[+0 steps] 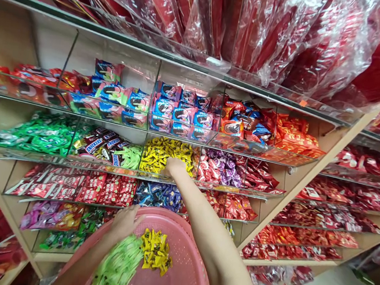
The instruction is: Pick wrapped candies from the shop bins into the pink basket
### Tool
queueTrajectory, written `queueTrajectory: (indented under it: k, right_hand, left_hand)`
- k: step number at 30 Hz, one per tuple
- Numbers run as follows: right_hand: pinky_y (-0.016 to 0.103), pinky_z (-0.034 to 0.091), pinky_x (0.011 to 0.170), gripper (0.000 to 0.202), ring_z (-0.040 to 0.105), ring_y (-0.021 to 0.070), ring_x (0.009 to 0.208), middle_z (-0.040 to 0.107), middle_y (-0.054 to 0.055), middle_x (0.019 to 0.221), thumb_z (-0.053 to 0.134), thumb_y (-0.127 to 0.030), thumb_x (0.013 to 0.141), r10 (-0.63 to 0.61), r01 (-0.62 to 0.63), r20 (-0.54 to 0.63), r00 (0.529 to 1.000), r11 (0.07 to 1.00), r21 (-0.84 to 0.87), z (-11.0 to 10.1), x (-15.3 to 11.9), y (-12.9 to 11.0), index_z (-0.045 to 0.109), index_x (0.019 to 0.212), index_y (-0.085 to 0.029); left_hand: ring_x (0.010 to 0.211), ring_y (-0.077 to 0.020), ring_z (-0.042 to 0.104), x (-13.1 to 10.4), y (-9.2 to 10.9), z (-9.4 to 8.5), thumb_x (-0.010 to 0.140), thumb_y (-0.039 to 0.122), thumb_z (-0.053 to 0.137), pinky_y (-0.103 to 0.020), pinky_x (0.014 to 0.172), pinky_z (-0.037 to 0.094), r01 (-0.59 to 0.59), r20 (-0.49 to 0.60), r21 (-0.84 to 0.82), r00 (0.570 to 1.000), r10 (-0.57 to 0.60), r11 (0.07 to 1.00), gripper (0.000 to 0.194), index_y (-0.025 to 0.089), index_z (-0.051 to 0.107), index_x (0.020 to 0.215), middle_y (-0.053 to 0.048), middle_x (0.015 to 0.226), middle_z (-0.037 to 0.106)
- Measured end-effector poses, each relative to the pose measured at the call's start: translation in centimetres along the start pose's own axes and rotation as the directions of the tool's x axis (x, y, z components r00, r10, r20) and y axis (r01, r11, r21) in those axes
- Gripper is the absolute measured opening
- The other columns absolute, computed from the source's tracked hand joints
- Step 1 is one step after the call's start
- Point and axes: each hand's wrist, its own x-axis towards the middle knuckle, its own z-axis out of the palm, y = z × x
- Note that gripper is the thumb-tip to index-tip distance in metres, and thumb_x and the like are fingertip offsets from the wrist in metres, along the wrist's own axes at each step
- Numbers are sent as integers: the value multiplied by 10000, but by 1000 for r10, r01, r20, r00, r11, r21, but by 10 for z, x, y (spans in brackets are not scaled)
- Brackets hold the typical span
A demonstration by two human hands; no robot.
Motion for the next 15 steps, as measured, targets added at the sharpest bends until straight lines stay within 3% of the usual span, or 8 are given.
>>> queueTrajectory:
  k: [4,10,15]
  right_hand:
    - [361,500,785,445,604,289,986,643,181,1060,675,-279,645,-39,39,8,999,999,0,1,0,4,626,1056,-116]
    - [333,490,767,318,618,263,943,663,145,1014,659,-271,655,-77,78,-12,997,995,62,-4,-10,14,676,950,-154]
    - [240,477,615,306,639,180,700,694,95,816,685,-355,649,-132,130,-2,991,974,188,-4,-9,26,696,868,-142]
  left_hand:
    - [990,-230,562,0,0,1,856,484,311,-321,811,385,-3,-4,1,1000,3,1000,472,149,542,1094,-101,1054,640]
    - [1006,-215,553,0,1,-2,857,468,327,-307,822,381,9,0,-7,1000,-9,1000,449,161,536,1109,-93,1083,633]
    - [1027,-221,549,0,1,-1,860,462,330,-321,855,376,7,20,-6,1000,-7,1000,459,155,525,1139,-103,1111,625]
